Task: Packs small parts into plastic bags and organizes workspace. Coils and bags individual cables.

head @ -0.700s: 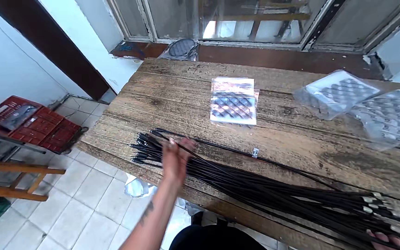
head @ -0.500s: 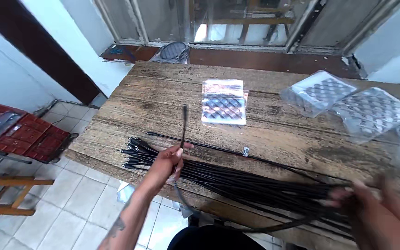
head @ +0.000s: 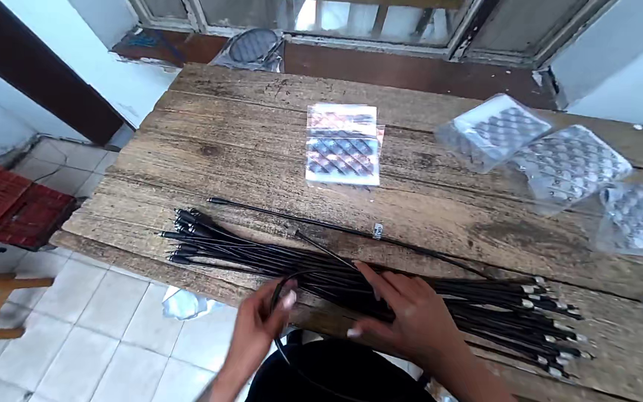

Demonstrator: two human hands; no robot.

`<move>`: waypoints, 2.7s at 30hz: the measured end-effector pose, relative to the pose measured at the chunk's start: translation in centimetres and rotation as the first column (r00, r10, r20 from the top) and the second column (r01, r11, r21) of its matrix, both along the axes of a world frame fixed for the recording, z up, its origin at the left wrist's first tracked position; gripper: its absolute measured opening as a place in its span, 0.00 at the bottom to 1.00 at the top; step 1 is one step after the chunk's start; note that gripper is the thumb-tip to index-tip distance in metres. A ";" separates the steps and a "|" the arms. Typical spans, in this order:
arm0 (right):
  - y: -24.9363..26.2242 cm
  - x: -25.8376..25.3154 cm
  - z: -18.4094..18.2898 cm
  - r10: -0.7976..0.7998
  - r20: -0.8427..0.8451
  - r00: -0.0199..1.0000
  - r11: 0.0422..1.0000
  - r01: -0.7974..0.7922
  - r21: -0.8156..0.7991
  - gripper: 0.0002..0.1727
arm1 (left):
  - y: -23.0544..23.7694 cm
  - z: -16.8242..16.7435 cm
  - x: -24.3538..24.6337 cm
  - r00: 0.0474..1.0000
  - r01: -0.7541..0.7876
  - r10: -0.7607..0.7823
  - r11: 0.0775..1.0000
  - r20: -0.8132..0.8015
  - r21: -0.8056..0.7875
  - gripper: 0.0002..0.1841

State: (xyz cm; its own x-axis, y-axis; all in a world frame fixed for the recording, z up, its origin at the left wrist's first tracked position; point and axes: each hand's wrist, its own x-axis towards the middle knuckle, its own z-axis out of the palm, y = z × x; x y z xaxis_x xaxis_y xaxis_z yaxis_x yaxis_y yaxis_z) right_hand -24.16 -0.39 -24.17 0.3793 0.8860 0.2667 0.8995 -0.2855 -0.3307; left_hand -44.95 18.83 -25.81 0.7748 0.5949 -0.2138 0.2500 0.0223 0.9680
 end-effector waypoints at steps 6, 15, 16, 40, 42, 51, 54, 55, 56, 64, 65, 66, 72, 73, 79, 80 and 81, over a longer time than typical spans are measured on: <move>-2.3 -3.2 0.7 -0.144 -0.395 0.907 0.972 0.055 -0.229 0.86 | -4.9 0.3 9.0 0.897 -0.381 0.417 0.898 0.144 -0.222 0.10; -5.7 3.2 -1.0 -0.641 -0.330 0.693 0.768 0.591 -0.247 0.66 | 13.4 -0.7 26.1 0.800 0.600 -0.484 0.622 -0.355 0.503 0.12; -6.1 3.6 -0.9 -0.653 -0.326 0.684 0.758 0.592 -0.274 0.64 | 15.8 -2.4 27.4 0.818 0.574 -0.451 0.602 -0.357 0.555 0.13; 3.8 0.4 0.4 -0.601 -0.379 0.704 0.799 0.517 -0.306 0.40 | 3.7 -3.9 13.1 0.936 0.104 -0.350 0.166 -0.040 0.981 0.22; 3.2 -1.7 -0.5 -0.593 -0.371 0.714 0.805 0.540 -0.247 0.38 | 1.1 -3.4 12.2 0.908 0.101 -0.418 0.237 0.008 0.966 0.22; 5.7 -4.1 -4.6 -0.657 -0.325 0.680 0.734 0.675 -0.071 0.57 | -3.7 -4.1 5.6 0.930 0.228 -0.152 0.952 -0.335 0.202 0.17; 7.1 -4.1 -5.3 -0.633 -0.198 0.749 0.774 0.619 -0.132 0.55 | -5.0 -3.7 4.1 0.820 0.546 -0.529 0.837 -0.218 0.024 0.18; 7.6 -3.7 -5.7 -0.630 -0.192 0.753 0.777 0.604 -0.178 0.56 | -4.8 -3.9 3.8 0.796 0.584 -0.576 0.812 -0.185 -0.015 0.19; 7.9 -3.4 -6.0 -0.612 -0.211 0.762 0.789 0.569 -0.233 0.60 | -4.4 -4.3 3.5 0.806 0.565 -0.566 0.823 -0.171 -0.060 0.19; 1.4 -4.3 -10.0 0.067 -0.098 0.993 0.991 -0.054 0.124 0.11 | -1.7 -8.0 -0.2 0.946 0.265 -0.303 0.927 -0.114 -0.264 0.16; 1.6 -4.2 -10.1 0.063 0.015 0.998 0.990 -0.065 0.125 0.08 | -1.8 -7.9 -0.3 0.943 0.275 -0.313 0.924 -0.114 -0.264 0.17; 2.2 -4.2 -9.8 0.041 0.108 0.993 0.993 -0.053 0.108 0.06 | -2.0 -7.7 -0.1 0.938 0.291 -0.328 0.923 -0.116 -0.252 0.17; 5.1 -5.6 -8.1 -0.065 0.019 0.998 0.995 0.063 0.080 0.13 | -1.0 -6.4 -1.5 0.904 0.393 -0.417 0.898 -0.094 -0.198 0.18; 4.3 -5.7 -8.0 -0.039 -0.047 0.998 0.995 0.043 0.087 0.18 | -0.1 -6.4 -2.1 0.905 0.391 -0.421 0.883 -0.066 -0.260 0.18; -1.5 -2.0 -3.5 -0.296 -0.210 0.932 0.917 0.338 0.210 0.12 | 0.4 -5.2 2.6 0.978 -0.197 0.120 0.799 -0.170 -0.568 0.11; -1.0 -0.3 -3.1 -0.398 -0.335 0.854 0.886 0.453 0.099 0.13 | 0.3 -5.0 3.2 0.968 -0.245 0.171 0.806 -0.184 -0.539 0.10; -0.1 1.4 -2.9 -0.460 -0.500 0.734 0.864 0.500 -0.062 0.15 | 0.3 -4.6 3.3 0.967 -0.251 0.185 0.819 -0.177 -0.516 0.08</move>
State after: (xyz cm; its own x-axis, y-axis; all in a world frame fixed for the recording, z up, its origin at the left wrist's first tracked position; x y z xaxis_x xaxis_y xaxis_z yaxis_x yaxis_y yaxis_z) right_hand -22.72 -0.53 -27.03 0.8439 0.5363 -0.0140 0.3649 -0.5930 -0.7178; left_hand -41.64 19.15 -30.45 0.5893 0.5146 -0.6229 0.2840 0.5898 0.7560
